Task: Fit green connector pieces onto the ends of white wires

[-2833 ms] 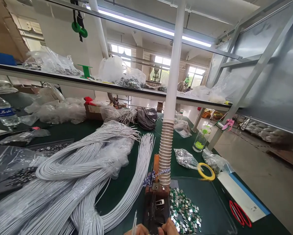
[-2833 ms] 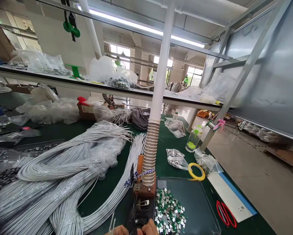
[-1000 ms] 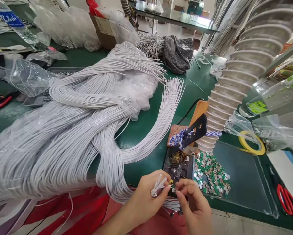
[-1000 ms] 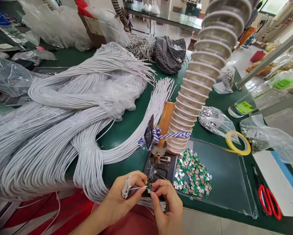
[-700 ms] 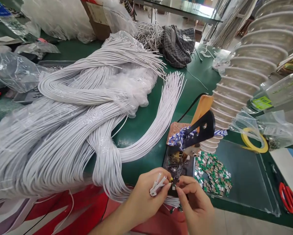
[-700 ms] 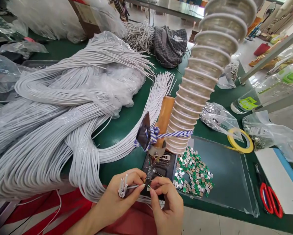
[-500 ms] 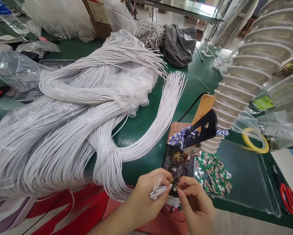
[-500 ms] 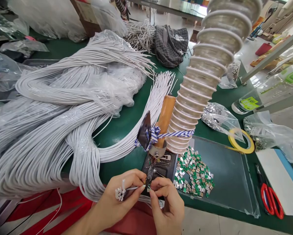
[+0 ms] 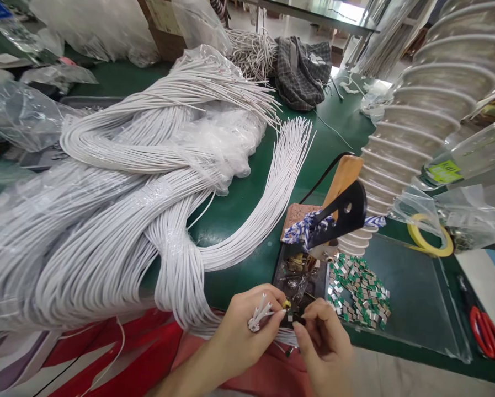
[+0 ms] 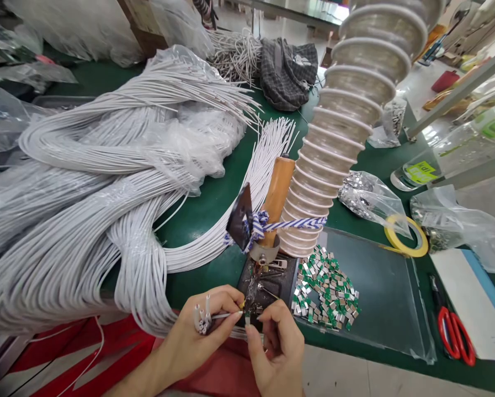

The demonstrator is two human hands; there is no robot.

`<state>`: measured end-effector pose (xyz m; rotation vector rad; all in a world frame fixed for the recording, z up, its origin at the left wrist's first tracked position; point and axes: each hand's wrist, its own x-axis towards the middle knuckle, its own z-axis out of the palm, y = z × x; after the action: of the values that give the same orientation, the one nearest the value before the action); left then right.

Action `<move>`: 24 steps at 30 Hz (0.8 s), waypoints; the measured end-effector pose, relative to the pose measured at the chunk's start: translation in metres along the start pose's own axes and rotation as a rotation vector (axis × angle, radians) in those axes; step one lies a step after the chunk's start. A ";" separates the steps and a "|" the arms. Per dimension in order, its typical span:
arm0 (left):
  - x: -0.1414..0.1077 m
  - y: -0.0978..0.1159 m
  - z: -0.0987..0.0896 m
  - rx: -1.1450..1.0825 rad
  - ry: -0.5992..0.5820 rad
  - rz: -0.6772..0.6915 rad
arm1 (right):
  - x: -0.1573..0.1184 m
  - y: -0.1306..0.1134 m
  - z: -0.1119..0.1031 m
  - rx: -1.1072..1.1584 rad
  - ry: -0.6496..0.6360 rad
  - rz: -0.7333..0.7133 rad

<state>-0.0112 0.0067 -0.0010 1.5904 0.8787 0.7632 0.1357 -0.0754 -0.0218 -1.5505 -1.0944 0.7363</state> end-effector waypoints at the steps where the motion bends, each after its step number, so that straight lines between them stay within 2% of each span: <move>1: 0.000 -0.001 0.001 -0.001 0.000 0.001 | -0.001 0.002 0.000 0.002 -0.024 0.052; 4: 0.000 -0.004 0.003 -0.011 0.002 0.007 | -0.001 0.008 -0.003 -0.011 -0.092 0.125; 7: 0.000 -0.005 0.004 -0.021 0.011 0.019 | 0.002 0.010 -0.004 -0.040 -0.123 0.087; 13: 0.000 -0.001 0.004 -0.004 0.019 0.031 | 0.007 0.003 -0.003 -0.025 -0.085 0.065; 17: 0.002 0.002 0.003 0.005 0.006 0.050 | 0.011 0.002 -0.007 -0.009 -0.137 0.027; 20: 0.001 0.003 0.003 0.015 0.022 0.070 | 0.011 -0.001 -0.005 0.017 -0.098 0.034; 24: 0.000 0.005 0.003 0.021 0.027 0.084 | 0.004 -0.006 0.005 0.078 0.023 0.133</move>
<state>-0.0080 0.0048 0.0037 1.6475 0.8464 0.8389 0.1317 -0.0697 -0.0168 -1.5719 -0.9412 0.8393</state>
